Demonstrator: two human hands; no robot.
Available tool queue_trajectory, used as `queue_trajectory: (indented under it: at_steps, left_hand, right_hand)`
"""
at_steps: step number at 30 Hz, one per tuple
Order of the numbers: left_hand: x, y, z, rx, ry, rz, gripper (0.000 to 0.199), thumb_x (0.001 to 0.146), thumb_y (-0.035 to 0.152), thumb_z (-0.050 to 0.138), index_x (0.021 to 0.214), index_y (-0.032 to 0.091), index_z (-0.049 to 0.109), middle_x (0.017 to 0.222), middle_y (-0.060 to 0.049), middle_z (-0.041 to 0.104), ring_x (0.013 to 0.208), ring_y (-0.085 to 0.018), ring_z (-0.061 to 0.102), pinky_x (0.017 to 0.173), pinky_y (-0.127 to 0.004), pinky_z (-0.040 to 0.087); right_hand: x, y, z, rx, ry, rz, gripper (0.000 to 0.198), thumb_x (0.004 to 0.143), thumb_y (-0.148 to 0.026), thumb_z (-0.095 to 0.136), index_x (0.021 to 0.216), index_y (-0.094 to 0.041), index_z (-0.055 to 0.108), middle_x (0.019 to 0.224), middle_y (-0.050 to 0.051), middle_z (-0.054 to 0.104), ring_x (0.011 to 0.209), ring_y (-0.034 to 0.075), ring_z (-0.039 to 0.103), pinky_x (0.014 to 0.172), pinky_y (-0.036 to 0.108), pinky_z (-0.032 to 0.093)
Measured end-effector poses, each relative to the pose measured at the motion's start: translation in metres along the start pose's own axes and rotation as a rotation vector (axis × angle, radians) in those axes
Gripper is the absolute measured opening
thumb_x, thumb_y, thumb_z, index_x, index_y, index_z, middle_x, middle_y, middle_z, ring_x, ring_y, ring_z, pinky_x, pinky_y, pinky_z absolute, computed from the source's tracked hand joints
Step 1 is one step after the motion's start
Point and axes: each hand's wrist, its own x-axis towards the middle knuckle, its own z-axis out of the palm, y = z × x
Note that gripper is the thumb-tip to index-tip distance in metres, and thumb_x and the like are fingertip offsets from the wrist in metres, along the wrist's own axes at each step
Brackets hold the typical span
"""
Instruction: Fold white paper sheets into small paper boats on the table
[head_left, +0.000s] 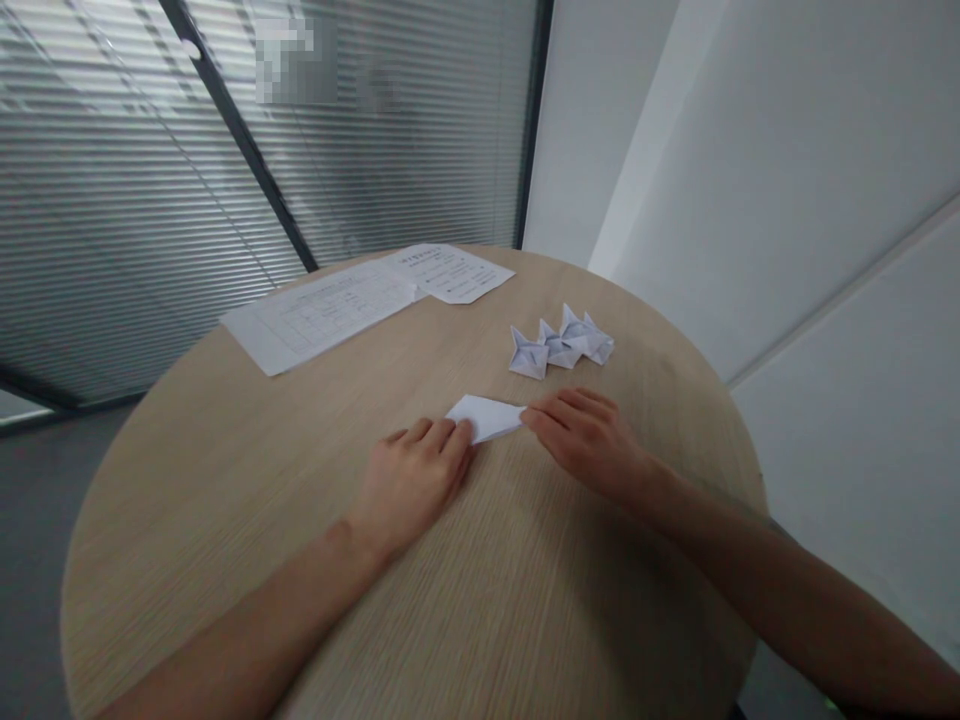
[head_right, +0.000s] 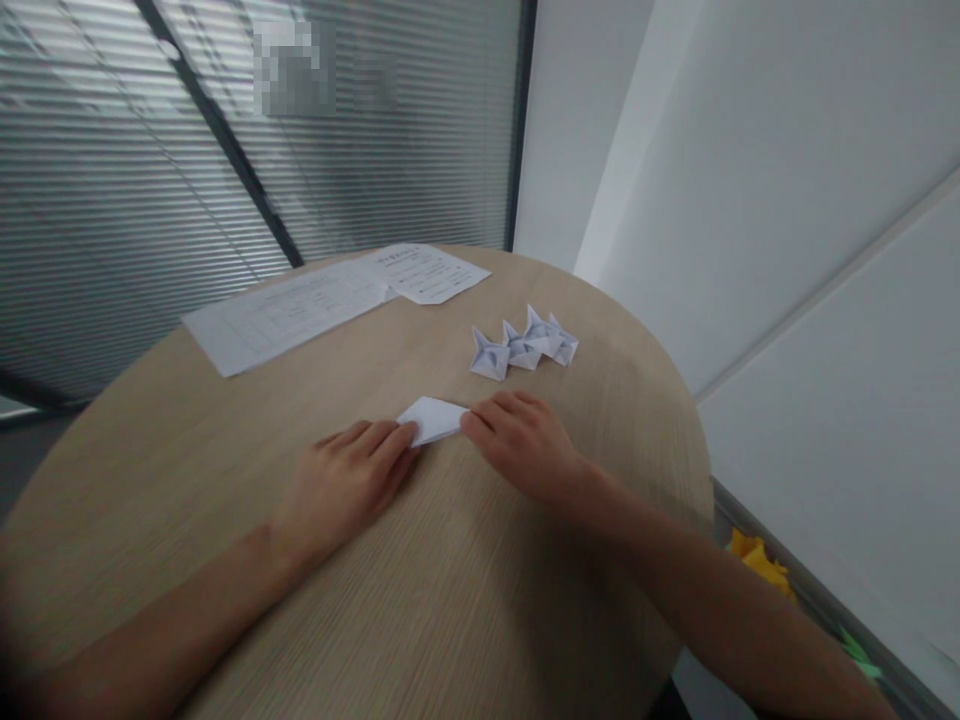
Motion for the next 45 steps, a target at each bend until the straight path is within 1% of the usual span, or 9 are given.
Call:
queue_trajectory:
  at_steps: [4, 7, 11, 16, 21, 34, 38, 41, 45]
  left_hand:
    - [0.003, -0.004, -0.001, -0.209, 0.247, -0.071, 0.025, 0.097, 0.021, 0.045, 0.108, 0.013, 0.066, 0.089, -0.008, 0.074, 0.072, -0.019, 0.069, 0.061, -0.028, 0.054]
    - [0.005, -0.003, -0.005, -0.4, 0.396, -0.258, 0.025, 0.095, 0.022, 0.048, 0.108, 0.015, 0.068, 0.086, -0.005, 0.076, 0.063, -0.014, 0.068, 0.061, -0.024, 0.054]
    - [0.009, 0.002, -0.006, -0.654, 0.421, -0.503, 0.023, 0.093, 0.029, 0.052, 0.1, 0.018, 0.071, 0.075, -0.001, 0.075, 0.055, -0.012, 0.065, 0.053, -0.022, 0.051]
    - [0.013, 0.012, -0.004, -0.96, 0.512, -0.673, 0.016, 0.088, 0.032, 0.058, 0.09, 0.019, 0.067, 0.075, 0.0, 0.074, 0.06, -0.013, 0.066, 0.049, -0.021, 0.051]
    - [0.012, 0.024, -0.009, -1.121, 0.492, -0.542, 0.012, 0.087, 0.03, 0.059, 0.092, 0.019, 0.063, 0.075, 0.0, 0.072, 0.062, -0.012, 0.066, 0.053, -0.021, 0.052]
    - [0.011, 0.021, -0.005, -1.01, 0.437, -0.36, 0.011, 0.087, 0.026, 0.063, 0.093, 0.017, 0.066, 0.089, -0.004, 0.074, 0.07, -0.012, 0.068, 0.06, -0.02, 0.056]
    - [0.01, 0.024, -0.006, -0.844, 0.471, -0.26, 0.008, 0.088, 0.018, 0.059, 0.081, 0.017, 0.064, 0.08, -0.002, 0.07, 0.068, -0.01, 0.066, 0.06, -0.019, 0.055]
    - [0.009, 0.028, -0.009, -0.748, 0.475, -0.202, 0.011, 0.086, 0.016, 0.057, 0.076, 0.018, 0.059, 0.071, 0.0, 0.066, 0.061, -0.009, 0.062, 0.055, -0.018, 0.051]
    - [0.007, 0.028, -0.008, -0.7, 0.52, -0.331, 0.014, 0.081, 0.017, 0.057, 0.069, 0.02, 0.049, 0.054, 0.007, 0.054, 0.042, -0.006, 0.049, 0.042, -0.016, 0.04]
  right_hand:
    - [0.003, -0.011, 0.001, 0.089, 0.378, 0.173, 0.028, 0.09, -0.008, 0.054, 0.113, -0.024, 0.059, 0.108, 0.008, 0.064, 0.102, 0.022, 0.06, 0.089, 0.039, 0.049]
    - [0.007, -0.021, -0.002, 0.127, 0.521, 0.233, 0.033, 0.086, -0.013, 0.062, 0.116, -0.026, 0.054, 0.115, 0.01, 0.055, 0.107, 0.026, 0.056, 0.089, 0.042, 0.05]
    - [0.012, -0.028, -0.008, 0.108, 0.693, 0.329, 0.028, 0.083, -0.017, 0.066, 0.107, -0.026, 0.053, 0.108, 0.01, 0.054, 0.098, 0.026, 0.058, 0.08, 0.042, 0.052]
    - [0.014, -0.041, 0.001, 0.503, 0.344, 0.182, 0.011, 0.088, -0.016, 0.058, 0.096, -0.024, 0.055, 0.088, 0.002, 0.061, 0.081, 0.016, 0.06, 0.072, 0.03, 0.053]
    - [0.017, -0.05, 0.012, 0.77, 0.171, 0.373, 0.019, 0.085, -0.024, 0.062, 0.102, -0.021, 0.055, 0.097, 0.006, 0.061, 0.089, 0.018, 0.061, 0.069, 0.029, 0.056]
    - [0.017, -0.049, 0.017, 1.082, 0.204, 0.513, 0.024, 0.083, -0.017, 0.059, 0.105, -0.022, 0.052, 0.106, 0.006, 0.058, 0.093, 0.016, 0.064, 0.072, 0.03, 0.059]
    - [0.018, -0.05, 0.019, 0.988, 0.22, 0.596, 0.026, 0.081, -0.015, 0.056, 0.105, -0.022, 0.05, 0.099, 0.004, 0.061, 0.079, 0.014, 0.065, 0.065, 0.027, 0.056]
    - [0.018, -0.047, 0.017, 0.826, 0.25, 0.694, 0.017, 0.08, -0.021, 0.059, 0.095, -0.023, 0.05, 0.079, -0.002, 0.061, 0.063, 0.012, 0.058, 0.055, 0.023, 0.047]
    - [0.019, -0.037, 0.014, 0.667, 0.272, 0.784, 0.016, 0.078, -0.025, 0.062, 0.078, -0.023, 0.047, 0.059, -0.008, 0.048, 0.05, 0.009, 0.043, 0.048, 0.022, 0.034]
